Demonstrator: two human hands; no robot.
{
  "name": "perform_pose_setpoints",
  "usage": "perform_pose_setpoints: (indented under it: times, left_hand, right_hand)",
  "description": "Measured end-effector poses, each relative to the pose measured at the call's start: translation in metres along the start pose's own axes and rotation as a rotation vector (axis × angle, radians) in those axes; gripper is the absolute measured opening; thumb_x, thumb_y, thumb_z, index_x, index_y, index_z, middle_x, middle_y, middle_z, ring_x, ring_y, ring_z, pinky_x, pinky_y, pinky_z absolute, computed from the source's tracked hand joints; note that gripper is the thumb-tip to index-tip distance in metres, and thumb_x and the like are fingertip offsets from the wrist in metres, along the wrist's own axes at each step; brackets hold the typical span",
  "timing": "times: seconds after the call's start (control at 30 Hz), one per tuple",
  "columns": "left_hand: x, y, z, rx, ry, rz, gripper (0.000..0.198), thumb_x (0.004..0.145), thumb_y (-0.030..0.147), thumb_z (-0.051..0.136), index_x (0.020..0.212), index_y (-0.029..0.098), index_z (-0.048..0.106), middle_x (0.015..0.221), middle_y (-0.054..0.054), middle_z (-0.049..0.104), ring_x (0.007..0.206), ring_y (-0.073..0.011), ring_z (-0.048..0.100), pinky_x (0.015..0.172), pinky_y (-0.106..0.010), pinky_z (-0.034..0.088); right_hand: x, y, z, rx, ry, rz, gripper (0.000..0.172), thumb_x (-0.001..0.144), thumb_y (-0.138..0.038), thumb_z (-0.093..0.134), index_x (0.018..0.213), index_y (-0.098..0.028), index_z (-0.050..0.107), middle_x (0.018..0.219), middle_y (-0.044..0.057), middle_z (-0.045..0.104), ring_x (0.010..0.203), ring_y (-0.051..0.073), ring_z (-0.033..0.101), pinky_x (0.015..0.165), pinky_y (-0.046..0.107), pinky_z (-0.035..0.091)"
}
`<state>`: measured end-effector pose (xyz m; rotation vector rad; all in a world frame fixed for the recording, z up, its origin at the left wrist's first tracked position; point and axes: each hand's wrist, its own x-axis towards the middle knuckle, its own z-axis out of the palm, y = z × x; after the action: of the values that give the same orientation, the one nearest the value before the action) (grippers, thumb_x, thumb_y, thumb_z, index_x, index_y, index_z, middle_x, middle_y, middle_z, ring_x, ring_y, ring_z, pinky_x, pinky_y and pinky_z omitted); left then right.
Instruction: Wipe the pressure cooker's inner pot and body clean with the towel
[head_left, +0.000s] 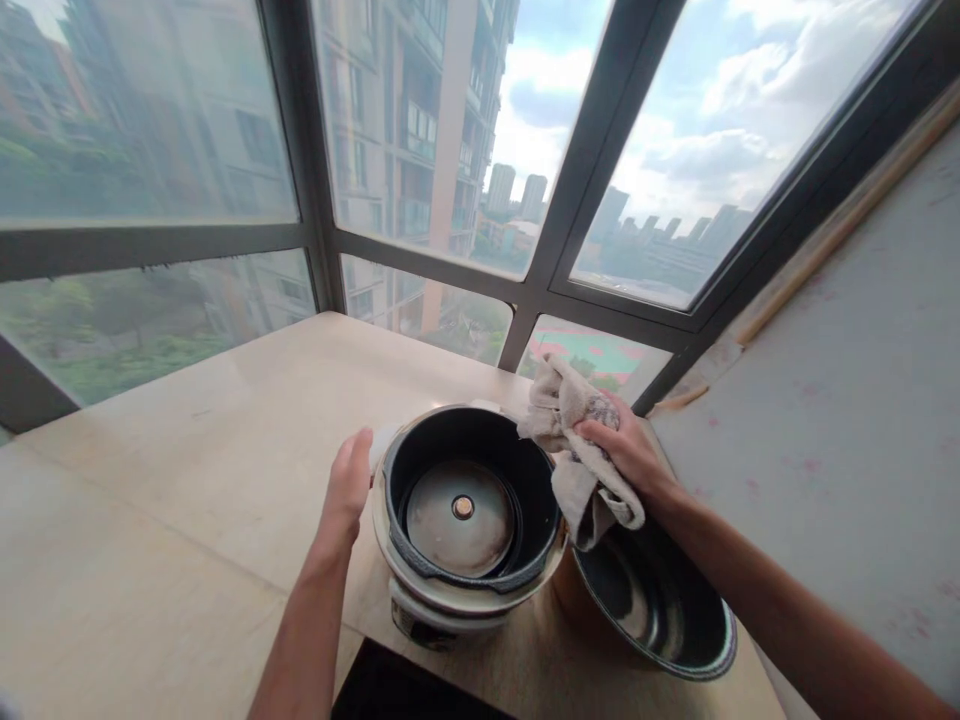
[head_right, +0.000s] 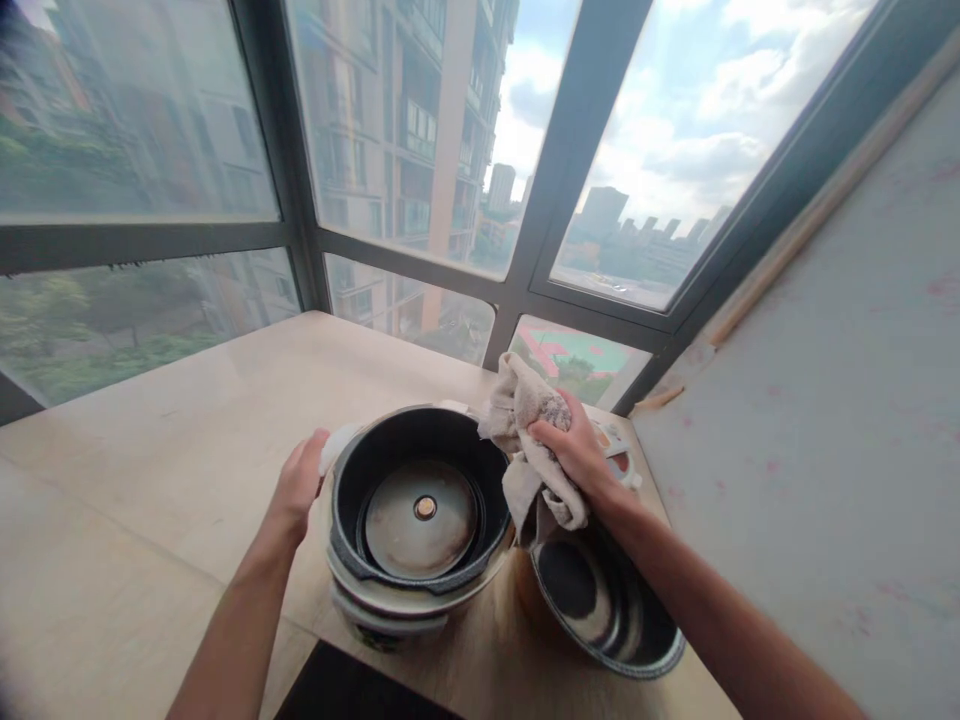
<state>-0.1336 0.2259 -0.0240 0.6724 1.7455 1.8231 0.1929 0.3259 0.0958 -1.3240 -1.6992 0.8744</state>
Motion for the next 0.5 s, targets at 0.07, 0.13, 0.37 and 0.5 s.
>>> perform_pose_setpoints:
  times: [0.07, 0.13, 0.37, 0.5]
  left_hand:
    - [0.005, 0.000, 0.001, 0.051, -0.032, 0.044, 0.055, 0.070, 0.064, 0.063, 0.093, 0.014, 0.068, 0.108, -0.015, 0.071, 0.113, -0.0324, 0.062, 0.107, -0.046, 0.043]
    - [0.004, -0.003, 0.003, 0.004, -0.088, 0.078, 0.055, 0.071, 0.061, 0.062, 0.096, 0.013, 0.070, 0.115, -0.017, 0.071, 0.117, -0.0337, 0.061, 0.112, -0.046, 0.040]
    - [-0.009, -0.009, 0.008, -0.202, -0.016, 0.048, 0.060, 0.081, 0.049, 0.060, 0.126, 0.011, 0.069, 0.141, -0.016, 0.061, 0.137, -0.0323, 0.051, 0.120, -0.043, 0.033]
    - [-0.012, -0.003, 0.008, -0.216, -0.027, 0.028, 0.069, 0.078, 0.054, 0.062, 0.128, 0.006, 0.069, 0.136, -0.017, 0.065, 0.130, -0.0337, 0.056, 0.112, -0.041, 0.042]
  right_hand:
    - [0.010, -0.008, 0.012, -0.073, -0.038, 0.001, 0.075, 0.065, -0.043, 0.068, 0.133, -0.018, 0.049, 0.106, 0.005, 0.065, 0.090, 0.024, 0.062, 0.077, 0.034, 0.050]
    - [0.014, -0.016, 0.028, -0.157, -0.118, 0.001, 0.068, 0.064, -0.042, 0.068, 0.125, -0.017, 0.051, 0.103, 0.005, 0.065, 0.091, 0.023, 0.061, 0.079, 0.034, 0.049]
    - [0.021, -0.033, 0.086, -0.354, -0.432, -0.081, 0.054, 0.068, -0.036, 0.066, 0.117, -0.017, 0.054, 0.099, 0.004, 0.064, 0.091, 0.022, 0.061, 0.077, 0.030, 0.047]
    - [0.029, -0.043, 0.109, -0.343, -0.514, 0.014, 0.060, 0.071, -0.038, 0.067, 0.123, -0.015, 0.048, 0.107, 0.007, 0.064, 0.094, 0.022, 0.062, 0.074, 0.028, 0.048]
